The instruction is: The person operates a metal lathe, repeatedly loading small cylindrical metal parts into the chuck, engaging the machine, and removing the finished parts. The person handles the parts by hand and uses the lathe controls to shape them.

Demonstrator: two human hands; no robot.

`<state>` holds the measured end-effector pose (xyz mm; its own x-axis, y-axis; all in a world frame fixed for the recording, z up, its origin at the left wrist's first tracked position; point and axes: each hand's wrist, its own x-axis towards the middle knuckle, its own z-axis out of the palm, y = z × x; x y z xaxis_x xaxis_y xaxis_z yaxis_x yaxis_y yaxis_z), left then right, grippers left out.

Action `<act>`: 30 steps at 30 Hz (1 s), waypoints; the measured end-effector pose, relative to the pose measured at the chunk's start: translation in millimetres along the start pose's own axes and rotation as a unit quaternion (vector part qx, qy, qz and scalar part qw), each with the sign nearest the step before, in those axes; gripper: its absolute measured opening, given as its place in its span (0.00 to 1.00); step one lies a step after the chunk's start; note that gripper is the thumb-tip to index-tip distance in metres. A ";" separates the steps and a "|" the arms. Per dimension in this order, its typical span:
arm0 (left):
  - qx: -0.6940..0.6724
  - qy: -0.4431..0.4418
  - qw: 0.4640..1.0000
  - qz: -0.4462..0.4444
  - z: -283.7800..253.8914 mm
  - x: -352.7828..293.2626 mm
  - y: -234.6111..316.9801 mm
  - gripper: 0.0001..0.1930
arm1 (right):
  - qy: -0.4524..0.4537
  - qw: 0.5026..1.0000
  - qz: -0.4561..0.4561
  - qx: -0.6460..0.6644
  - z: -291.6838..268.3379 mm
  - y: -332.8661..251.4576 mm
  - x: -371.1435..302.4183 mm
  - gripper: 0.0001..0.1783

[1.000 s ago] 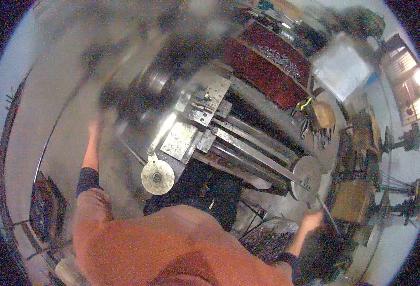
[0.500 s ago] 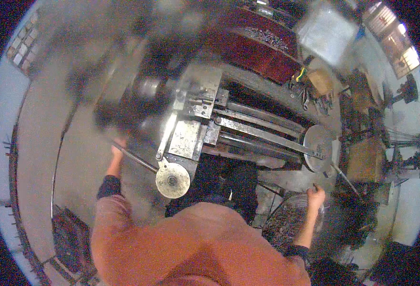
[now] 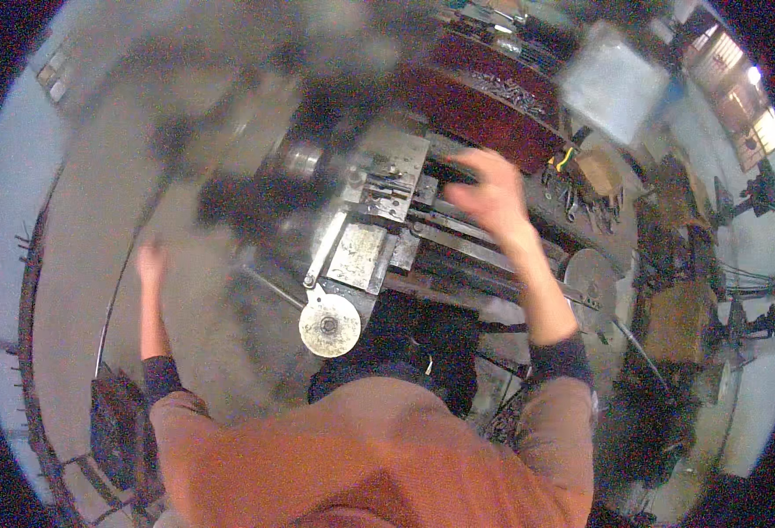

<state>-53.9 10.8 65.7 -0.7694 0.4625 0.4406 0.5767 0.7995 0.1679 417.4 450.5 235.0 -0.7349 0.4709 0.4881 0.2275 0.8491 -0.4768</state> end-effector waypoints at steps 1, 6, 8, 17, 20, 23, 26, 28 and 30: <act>0.030 0.017 0.997 -0.067 -43.8 12.2 6.6 0.16 | -0.018 0.997 -0.073 0.000 25.3 -16.1 23.4 0.21; 0.166 -0.106 0.966 -0.165 -94.9 -30.6 -75.0 0.24 | -0.286 0.944 -0.059 -0.155 128.7 -83.2 94.1 0.15; 0.141 -0.090 0.972 -0.167 -98.3 -51.6 -35.7 0.26 | -0.271 0.941 -0.080 -0.187 141.5 -84.9 94.2 0.16; 0.139 -0.025 0.976 -0.167 -104.5 -111.5 62.6 0.20 | -0.239 0.946 -0.071 -0.209 123.4 -77.9 93.8 0.13; 0.119 -0.048 0.972 -0.195 -113.5 -110.1 72.2 0.17 | -0.112 0.973 -0.057 -0.195 76.3 -59.3 93.2 0.10; 0.116 -0.068 0.976 -0.170 -113.2 -95.1 87.3 0.18 | -0.016 0.975 0.017 -0.221 11.5 -16.8 96.8 0.15; 0.132 -0.005 0.991 -0.027 -111.1 -79.1 125.0 0.17 | -0.006 0.980 0.064 -0.189 -19.9 -14.9 72.7 0.30; 0.017 -0.036 0.997 0.069 -107.0 -66.1 176.4 0.17 | 0.078 0.987 -0.077 -0.120 -8.3 34.9 32.3 0.31; -0.204 -0.148 0.962 0.102 -86.7 -57.6 213.8 0.18 | 0.044 0.998 -0.017 -0.037 -14.9 40.0 -12.9 0.28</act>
<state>137.6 121.9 152.6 -0.6377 0.7313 0.2417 0.7380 0.4902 0.4638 445.4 481.9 220.4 -0.6854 0.4577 0.5663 0.2519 0.8788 -0.4054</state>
